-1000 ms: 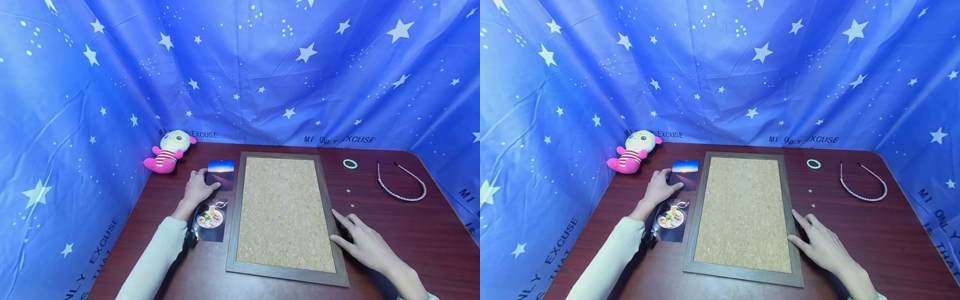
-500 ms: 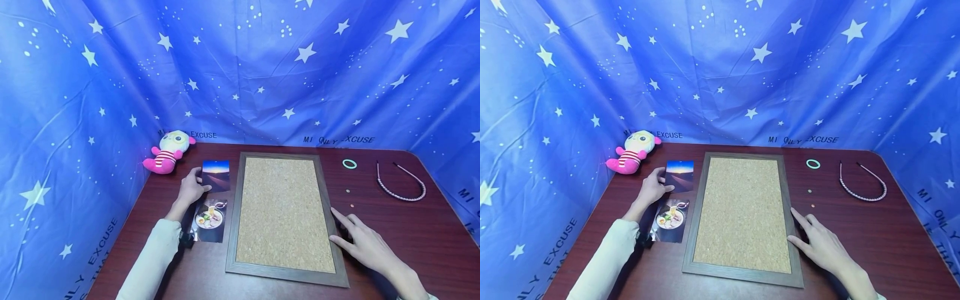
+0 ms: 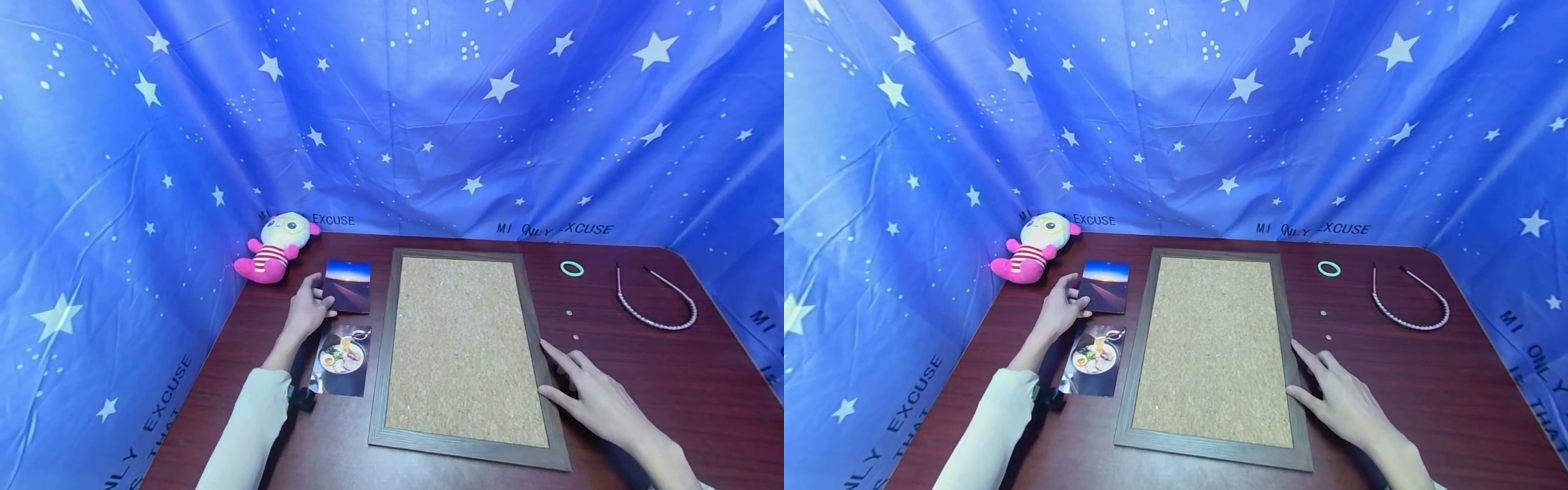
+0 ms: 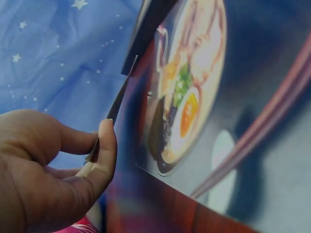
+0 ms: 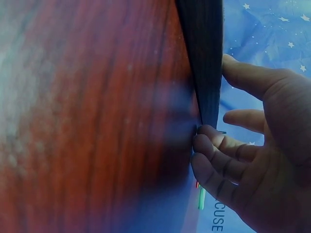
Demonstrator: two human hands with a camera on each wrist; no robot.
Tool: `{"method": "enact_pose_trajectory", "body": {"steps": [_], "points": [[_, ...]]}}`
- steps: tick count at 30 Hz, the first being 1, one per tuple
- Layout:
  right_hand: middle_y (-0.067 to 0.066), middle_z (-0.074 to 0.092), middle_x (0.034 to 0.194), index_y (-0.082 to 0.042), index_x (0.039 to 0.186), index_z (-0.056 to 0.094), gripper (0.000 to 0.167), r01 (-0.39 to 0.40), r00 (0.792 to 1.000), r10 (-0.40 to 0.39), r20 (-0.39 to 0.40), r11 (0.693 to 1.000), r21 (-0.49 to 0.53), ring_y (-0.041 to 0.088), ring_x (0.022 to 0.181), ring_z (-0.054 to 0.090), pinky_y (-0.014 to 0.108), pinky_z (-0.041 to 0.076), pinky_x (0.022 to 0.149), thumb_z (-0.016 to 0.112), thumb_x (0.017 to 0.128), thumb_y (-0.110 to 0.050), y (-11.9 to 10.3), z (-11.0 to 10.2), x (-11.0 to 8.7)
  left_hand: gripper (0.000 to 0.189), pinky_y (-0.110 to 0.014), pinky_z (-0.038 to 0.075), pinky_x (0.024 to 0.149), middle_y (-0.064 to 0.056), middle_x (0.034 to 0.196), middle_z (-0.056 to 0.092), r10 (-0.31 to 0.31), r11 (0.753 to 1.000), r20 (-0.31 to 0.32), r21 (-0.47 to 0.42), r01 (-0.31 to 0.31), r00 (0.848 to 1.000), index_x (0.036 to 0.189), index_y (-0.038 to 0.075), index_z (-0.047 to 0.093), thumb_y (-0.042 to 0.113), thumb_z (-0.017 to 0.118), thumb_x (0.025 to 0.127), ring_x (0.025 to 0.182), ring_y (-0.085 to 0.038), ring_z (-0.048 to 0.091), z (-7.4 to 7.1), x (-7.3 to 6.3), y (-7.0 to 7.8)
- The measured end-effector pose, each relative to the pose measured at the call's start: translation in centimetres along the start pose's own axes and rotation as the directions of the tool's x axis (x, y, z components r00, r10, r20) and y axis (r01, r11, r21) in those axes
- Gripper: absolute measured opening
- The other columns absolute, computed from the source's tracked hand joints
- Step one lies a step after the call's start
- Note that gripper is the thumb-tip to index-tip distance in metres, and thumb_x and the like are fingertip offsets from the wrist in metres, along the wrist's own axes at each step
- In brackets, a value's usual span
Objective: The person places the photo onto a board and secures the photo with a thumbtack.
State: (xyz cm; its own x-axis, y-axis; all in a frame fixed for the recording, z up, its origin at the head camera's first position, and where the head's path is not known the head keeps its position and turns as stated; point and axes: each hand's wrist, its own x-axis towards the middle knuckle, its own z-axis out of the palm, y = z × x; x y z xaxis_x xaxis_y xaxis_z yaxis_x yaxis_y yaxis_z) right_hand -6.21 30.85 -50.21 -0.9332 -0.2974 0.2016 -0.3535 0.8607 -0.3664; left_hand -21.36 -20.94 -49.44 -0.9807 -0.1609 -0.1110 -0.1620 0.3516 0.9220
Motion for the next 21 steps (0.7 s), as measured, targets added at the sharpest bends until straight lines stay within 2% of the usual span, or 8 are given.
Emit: {"method": "enact_pose_trajectory", "body": {"steps": [5,10,14,21], "points": [[-0.003,0.062,0.110,-0.014,0.163,0.055,0.081,0.011,1.000,-0.011,-0.012,1.000,0.000,-0.004,0.075,0.048,0.030,0.044,0.059,0.091,0.093,-0.032,0.1,-0.1,0.0,0.075,-0.031,0.067,0.073,-0.025,0.122,0.057,0.001,1.000,-0.008,-0.018,-0.001,1.000,0.170,-0.002,0.033,-0.013,0.066,0.103,0.089,-0.023,0.070,-0.1,-0.3,0.7],[-0.003,0.061,0.109,-0.013,0.162,0.055,0.081,0.017,1.000,-0.017,-0.018,1.000,-0.002,-0.004,0.075,0.047,0.030,0.044,0.059,0.092,0.092,-0.031,0.1,-0.1,0.0,0.084,-0.036,0.068,0.077,-0.023,0.125,0.055,0.011,0.999,-0.013,-0.031,-0.012,1.000,0.174,0.003,0.027,-0.012,0.068,0.102,0.089,-0.022,0.072,0.2,-0.8,1.9],[-0.003,0.062,0.109,-0.013,0.162,0.056,0.080,0.011,1.000,-0.011,-0.014,1.000,-0.002,-0.005,0.074,0.046,0.030,0.044,0.059,0.092,0.092,-0.031,0.1,0.0,0.0,0.085,-0.040,0.068,0.080,-0.020,0.123,0.054,0.034,0.998,-0.023,-0.057,-0.035,0.999,0.174,0.005,0.027,-0.012,0.068,0.102,0.088,-0.022,0.071,0.9,-1.5,2.8],[-0.004,0.054,0.104,-0.008,0.157,0.061,0.076,0.030,0.999,-0.030,-0.026,1.000,-0.004,-0.006,0.066,0.035,0.026,0.037,0.055,0.092,0.092,-0.030,0.1,0.1,-0.1,0.083,-0.049,0.067,0.087,-0.026,0.134,0.053,0.024,0.990,0.055,-0.138,-0.016,0.998,0.174,0.005,0.028,-0.011,0.068,0.103,0.094,-0.029,0.075,3.0,-3.1,4.3]]}}
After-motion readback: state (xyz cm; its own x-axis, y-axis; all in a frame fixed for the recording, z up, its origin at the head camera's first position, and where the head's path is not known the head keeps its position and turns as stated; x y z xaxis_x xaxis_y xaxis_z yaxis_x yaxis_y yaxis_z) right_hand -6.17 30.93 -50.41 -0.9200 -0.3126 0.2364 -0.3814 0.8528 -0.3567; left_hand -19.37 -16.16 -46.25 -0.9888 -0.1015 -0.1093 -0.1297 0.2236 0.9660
